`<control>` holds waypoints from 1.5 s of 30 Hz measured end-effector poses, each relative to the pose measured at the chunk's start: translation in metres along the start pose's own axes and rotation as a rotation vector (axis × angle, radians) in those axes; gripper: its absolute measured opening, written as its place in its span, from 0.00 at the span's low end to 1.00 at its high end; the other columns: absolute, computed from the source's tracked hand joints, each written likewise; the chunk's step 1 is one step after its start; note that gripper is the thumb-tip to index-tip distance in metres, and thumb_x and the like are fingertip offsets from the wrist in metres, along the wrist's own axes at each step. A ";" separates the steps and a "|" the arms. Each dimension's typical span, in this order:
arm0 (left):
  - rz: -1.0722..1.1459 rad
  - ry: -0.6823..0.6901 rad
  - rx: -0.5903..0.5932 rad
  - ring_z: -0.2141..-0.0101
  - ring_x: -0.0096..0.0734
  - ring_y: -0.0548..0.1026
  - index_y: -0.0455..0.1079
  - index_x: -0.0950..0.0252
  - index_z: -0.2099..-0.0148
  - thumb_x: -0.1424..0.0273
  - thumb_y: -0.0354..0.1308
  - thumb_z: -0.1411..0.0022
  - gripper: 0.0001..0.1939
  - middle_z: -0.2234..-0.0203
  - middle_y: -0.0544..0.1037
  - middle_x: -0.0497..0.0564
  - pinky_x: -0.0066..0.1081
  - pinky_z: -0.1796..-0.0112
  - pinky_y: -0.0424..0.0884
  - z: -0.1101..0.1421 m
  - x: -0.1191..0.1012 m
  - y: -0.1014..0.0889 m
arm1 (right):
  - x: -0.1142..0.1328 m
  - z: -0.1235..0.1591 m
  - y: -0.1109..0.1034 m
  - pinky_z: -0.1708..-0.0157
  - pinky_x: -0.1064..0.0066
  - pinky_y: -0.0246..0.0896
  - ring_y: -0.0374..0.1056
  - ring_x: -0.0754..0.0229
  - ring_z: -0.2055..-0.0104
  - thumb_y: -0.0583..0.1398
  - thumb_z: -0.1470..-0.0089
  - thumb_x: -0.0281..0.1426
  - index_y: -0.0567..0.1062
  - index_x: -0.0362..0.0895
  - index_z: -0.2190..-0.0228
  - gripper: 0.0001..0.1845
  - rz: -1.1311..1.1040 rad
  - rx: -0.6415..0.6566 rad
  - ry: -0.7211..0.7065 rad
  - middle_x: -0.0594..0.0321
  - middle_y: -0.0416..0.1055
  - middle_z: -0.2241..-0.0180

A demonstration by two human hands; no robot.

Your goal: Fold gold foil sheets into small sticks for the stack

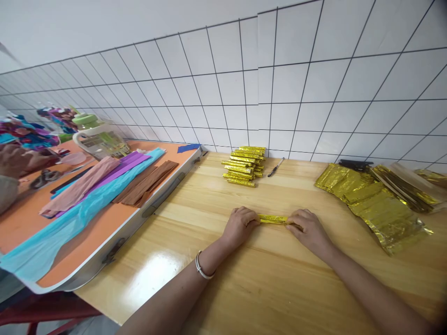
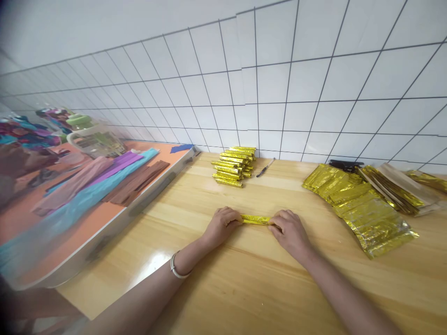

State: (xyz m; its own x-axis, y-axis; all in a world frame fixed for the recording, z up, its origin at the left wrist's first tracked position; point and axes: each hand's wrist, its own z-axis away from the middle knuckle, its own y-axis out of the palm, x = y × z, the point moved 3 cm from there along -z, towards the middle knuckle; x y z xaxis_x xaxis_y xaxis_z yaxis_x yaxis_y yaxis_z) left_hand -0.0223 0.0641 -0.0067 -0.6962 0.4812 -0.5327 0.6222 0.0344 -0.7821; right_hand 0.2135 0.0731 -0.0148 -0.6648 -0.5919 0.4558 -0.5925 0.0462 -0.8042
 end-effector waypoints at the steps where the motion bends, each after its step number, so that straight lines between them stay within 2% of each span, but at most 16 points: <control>1: -0.007 0.006 0.000 0.64 0.32 0.71 0.71 0.61 0.67 0.69 0.55 0.39 0.05 0.71 0.76 0.49 0.32 0.60 0.62 0.000 -0.001 0.000 | 0.000 0.000 0.000 0.63 0.64 0.57 0.64 0.57 0.63 0.59 0.48 0.32 0.75 0.48 0.68 0.05 0.006 0.003 0.006 0.61 0.71 0.68; 7: 0.006 0.008 -0.002 0.65 0.31 0.70 0.70 0.62 0.68 0.70 0.55 0.39 0.05 0.70 0.75 0.49 0.31 0.61 0.64 0.000 0.000 0.001 | -0.002 -0.003 0.000 0.63 0.64 0.58 0.65 0.58 0.64 0.59 0.48 0.33 0.76 0.49 0.65 0.08 -0.024 0.009 0.053 0.61 0.72 0.68; 13: 0.058 -0.026 -0.022 0.66 0.31 0.70 0.70 0.62 0.67 0.69 0.55 0.39 0.05 0.71 0.75 0.49 0.31 0.63 0.65 0.000 0.004 0.001 | 0.003 -0.006 -0.003 0.67 0.67 0.57 0.65 0.59 0.68 0.56 0.45 0.33 0.76 0.48 0.71 0.09 -0.061 -0.005 0.074 0.62 0.71 0.72; 19: 0.034 -0.055 -0.041 0.66 0.31 0.69 0.70 0.62 0.66 0.69 0.54 0.39 0.05 0.71 0.74 0.49 0.30 0.64 0.64 -0.001 0.003 0.003 | 0.011 -0.009 0.000 0.69 0.67 0.55 0.63 0.58 0.69 0.56 0.47 0.33 0.72 0.46 0.76 0.09 0.062 -0.035 0.141 0.62 0.68 0.74; 25: -0.048 -0.090 -0.044 0.67 0.32 0.69 0.70 0.62 0.65 0.70 0.51 0.37 0.07 0.71 0.73 0.50 0.30 0.65 0.63 -0.002 0.002 0.003 | 0.009 -0.008 0.000 0.69 0.68 0.54 0.62 0.58 0.70 0.56 0.48 0.33 0.71 0.46 0.76 0.08 0.052 -0.020 0.145 0.63 0.67 0.75; 34: -0.281 -0.132 -0.025 0.70 0.33 0.68 0.65 0.64 0.73 0.71 0.54 0.43 0.06 0.74 0.72 0.50 0.32 0.68 0.58 -0.007 -0.008 0.001 | 0.012 -0.010 0.000 0.69 0.68 0.53 0.62 0.58 0.69 0.58 0.52 0.30 0.70 0.46 0.78 0.05 0.126 -0.030 0.186 0.62 0.67 0.75; 39: -0.221 -0.125 0.045 0.72 0.31 0.67 0.66 0.64 0.75 0.69 0.55 0.44 0.08 0.77 0.71 0.48 0.30 0.68 0.59 -0.011 -0.002 -0.001 | 0.011 -0.011 -0.002 0.68 0.68 0.54 0.62 0.58 0.69 0.58 0.50 0.31 0.72 0.46 0.78 0.07 0.042 0.012 0.162 0.62 0.68 0.74; 45: -0.025 -0.015 0.098 0.68 0.29 0.69 0.71 0.64 0.67 0.65 0.54 0.40 0.08 0.73 0.73 0.48 0.28 0.64 0.60 -0.005 0.008 -0.008 | 0.006 -0.007 0.000 0.65 0.67 0.55 0.63 0.58 0.66 0.60 0.50 0.32 0.74 0.46 0.73 0.03 -0.027 0.028 0.113 0.63 0.70 0.71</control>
State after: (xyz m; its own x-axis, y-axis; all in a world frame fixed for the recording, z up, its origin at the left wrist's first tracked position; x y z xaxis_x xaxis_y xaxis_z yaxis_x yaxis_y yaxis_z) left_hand -0.0309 0.0725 -0.0028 -0.7166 0.4681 -0.5170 0.5672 -0.0403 -0.8226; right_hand 0.2065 0.0753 -0.0098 -0.6971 -0.4976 0.5162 -0.5989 0.0085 -0.8007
